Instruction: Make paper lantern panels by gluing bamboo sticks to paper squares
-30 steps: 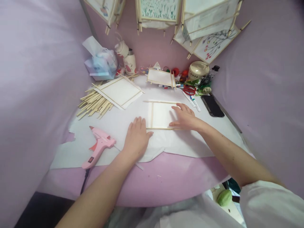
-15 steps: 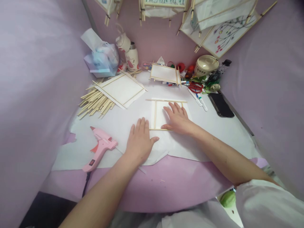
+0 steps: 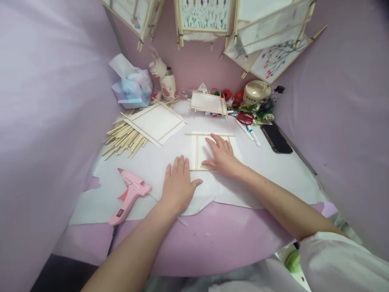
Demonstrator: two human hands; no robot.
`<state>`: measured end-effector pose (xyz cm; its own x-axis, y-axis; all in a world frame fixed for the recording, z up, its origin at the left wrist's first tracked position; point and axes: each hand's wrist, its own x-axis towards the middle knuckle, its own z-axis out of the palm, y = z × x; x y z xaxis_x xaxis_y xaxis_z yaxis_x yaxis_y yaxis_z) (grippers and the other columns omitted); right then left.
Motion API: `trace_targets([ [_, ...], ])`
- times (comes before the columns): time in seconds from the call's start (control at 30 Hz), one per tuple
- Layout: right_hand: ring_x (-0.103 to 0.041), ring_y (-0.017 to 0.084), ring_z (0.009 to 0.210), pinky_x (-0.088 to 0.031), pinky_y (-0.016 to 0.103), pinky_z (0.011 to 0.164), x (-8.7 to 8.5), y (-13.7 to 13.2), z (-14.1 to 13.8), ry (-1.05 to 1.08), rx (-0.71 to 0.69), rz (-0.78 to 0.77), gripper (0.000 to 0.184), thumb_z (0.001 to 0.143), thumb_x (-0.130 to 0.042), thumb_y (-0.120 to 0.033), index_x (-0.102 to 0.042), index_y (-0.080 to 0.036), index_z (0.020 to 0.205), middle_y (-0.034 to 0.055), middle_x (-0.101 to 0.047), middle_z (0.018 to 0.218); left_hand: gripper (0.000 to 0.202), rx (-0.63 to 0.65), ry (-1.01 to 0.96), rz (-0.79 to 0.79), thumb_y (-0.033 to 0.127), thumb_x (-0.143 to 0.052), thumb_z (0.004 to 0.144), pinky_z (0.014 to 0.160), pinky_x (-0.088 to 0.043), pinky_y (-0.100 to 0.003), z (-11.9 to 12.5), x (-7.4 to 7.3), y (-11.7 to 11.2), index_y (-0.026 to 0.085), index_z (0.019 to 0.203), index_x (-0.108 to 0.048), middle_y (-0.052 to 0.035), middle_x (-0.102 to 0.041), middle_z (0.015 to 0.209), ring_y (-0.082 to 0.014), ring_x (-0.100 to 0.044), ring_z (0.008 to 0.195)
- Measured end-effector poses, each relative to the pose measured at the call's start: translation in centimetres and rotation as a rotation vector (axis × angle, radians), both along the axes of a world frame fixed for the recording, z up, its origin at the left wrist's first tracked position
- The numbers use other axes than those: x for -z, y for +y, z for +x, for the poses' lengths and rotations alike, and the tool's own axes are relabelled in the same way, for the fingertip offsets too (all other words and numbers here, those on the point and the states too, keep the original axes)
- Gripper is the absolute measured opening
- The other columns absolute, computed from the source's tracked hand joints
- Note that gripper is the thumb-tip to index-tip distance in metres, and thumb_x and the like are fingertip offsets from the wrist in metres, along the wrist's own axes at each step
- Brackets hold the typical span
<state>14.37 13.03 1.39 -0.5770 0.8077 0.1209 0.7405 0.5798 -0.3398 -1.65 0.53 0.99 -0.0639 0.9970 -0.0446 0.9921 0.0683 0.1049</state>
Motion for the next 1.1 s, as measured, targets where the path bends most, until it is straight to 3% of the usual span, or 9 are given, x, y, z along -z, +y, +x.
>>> trace_targets([
  [0.13, -0.048, 0.029, 0.125, -0.041, 0.047, 0.104, -0.4, -1.7, 3.3, 0.197, -0.113, 0.083, 0.042, 0.088, -0.063, -0.037, -0.057, -0.022, 0.126, 0.0135, -0.054, 0.130, 0.078, -0.014, -0.032, 0.101, 0.052, -0.051, 0.092, 0.119, -0.020, -0.053, 0.0, 0.0, 0.0, 0.003, 0.150, -0.031, -0.0213, -0.026, 0.159, -0.0343, -0.021, 0.148],
  [0.23, -0.056, 0.027, 0.108, -0.048, 0.045, 0.093, -0.3, -3.3, 5.1, 0.150, -0.150, 0.076, 0.024, 0.090, -0.059, -0.037, -0.065, -0.025, 0.111, 0.0080, -0.061, 0.113, 0.074, 0.011, -0.091, 0.214, 0.050, -0.053, 0.092, 0.119, -0.019, -0.055, 0.1, -0.2, 0.1, 0.005, 0.148, -0.035, -0.0220, -0.035, 0.155, -0.0357, -0.027, 0.146],
  [0.37, -0.059, 0.025, 0.097, -0.049, 0.040, 0.086, 0.6, -4.5, 4.8, 0.083, -0.186, 0.087, 0.020, 0.094, -0.051, -0.035, -0.069, -0.029, 0.101, 0.0047, -0.065, 0.101, 0.055, 0.137, -0.282, 0.445, 0.042, -0.049, 0.095, 0.117, -0.028, -0.051, 0.0, -0.7, 0.1, 0.013, 0.141, -0.043, -0.0166, -0.050, 0.145, -0.0300, -0.040, 0.139],
  [0.53, -0.060, 0.028, 0.093, -0.051, 0.043, 0.083, 0.3, -4.7, 3.7, 0.088, -0.146, 0.184, 0.032, 0.097, -0.039, -0.036, -0.070, -0.034, 0.092, 0.0043, -0.066, 0.092, 0.034, 0.189, -0.479, 0.759, 0.032, -0.047, 0.097, 0.107, -0.043, -0.040, -0.6, -1.6, -0.1, 0.018, 0.127, -0.054, -0.0120, -0.061, 0.128, -0.0222, -0.054, 0.124],
  [0.7, -0.059, 0.029, 0.096, -0.046, 0.044, 0.088, -4.9, -4.4, 5.5, 0.215, 0.004, 0.336, 0.031, 0.097, -0.036, -0.031, -0.066, -0.022, 0.096, 0.0101, -0.064, 0.095, 0.024, 0.067, -0.583, 1.023, 0.027, -0.047, 0.095, 0.102, -0.045, -0.038, -1.9, -1.9, -0.3, 0.017, 0.114, -0.059, -0.0103, -0.065, 0.113, -0.0204, -0.059, 0.112],
  [0.83, -0.060, 0.025, 0.094, -0.045, 0.038, 0.086, -11.6, -3.4, 7.1, 0.367, 0.041, 0.454, 0.024, 0.094, -0.042, -0.028, -0.064, -0.017, 0.097, 0.0105, -0.066, 0.098, 0.022, -0.097, -0.706, 1.029, 0.027, -0.048, 0.092, 0.098, -0.047, -0.037, -2.7, -1.5, 0.2, 0.017, 0.108, -0.060, -0.0095, -0.064, 0.109, -0.0202, -0.060, 0.108],
  [0.93, -0.061, 0.023, 0.091, -0.045, 0.036, 0.084, -15.1, -1.5, 6.6, 0.362, 0.046, 0.398, 0.020, 0.091, -0.047, -0.026, -0.066, -0.019, 0.093, 0.0076, -0.069, 0.096, 0.022, -0.139, -0.758, 1.011, 0.024, -0.046, 0.091, 0.091, -0.051, -0.035, -3.0, -0.9, 0.9, 0.016, 0.107, -0.058, -0.0096, -0.063, 0.107, -0.0187, -0.061, 0.102],
  [1.0, -0.061, 0.022, 0.091, -0.045, 0.036, 0.086, -15.9, 0.5, 5.3, 0.319, 0.044, 0.303, 0.020, 0.090, -0.049, -0.025, -0.067, -0.019, 0.091, 0.0073, -0.070, 0.096, 0.023, -0.163, -0.780, 0.995, 0.023, -0.045, 0.091, 0.088, -0.053, -0.034, -3.2, -0.5, 1.2, 0.016, 0.109, -0.057, -0.0100, -0.063, 0.107, -0.0184, -0.062, 0.102],
  [1.1, -0.061, 0.022, 0.094, -0.044, 0.037, 0.091, -14.5, 3.5, 2.9, 0.308, 0.075, 0.212, 0.018, 0.088, -0.052, -0.023, -0.068, -0.017, 0.092, 0.0091, -0.069, 0.099, 0.024, -0.191, -0.780, 0.965, 0.021, -0.044, 0.090, 0.085, -0.054, -0.033, -3.5, -0.1, 1.3, 0.016, 0.112, -0.055, -0.0106, -0.063, 0.108, -0.0186, -0.063, 0.103],
])
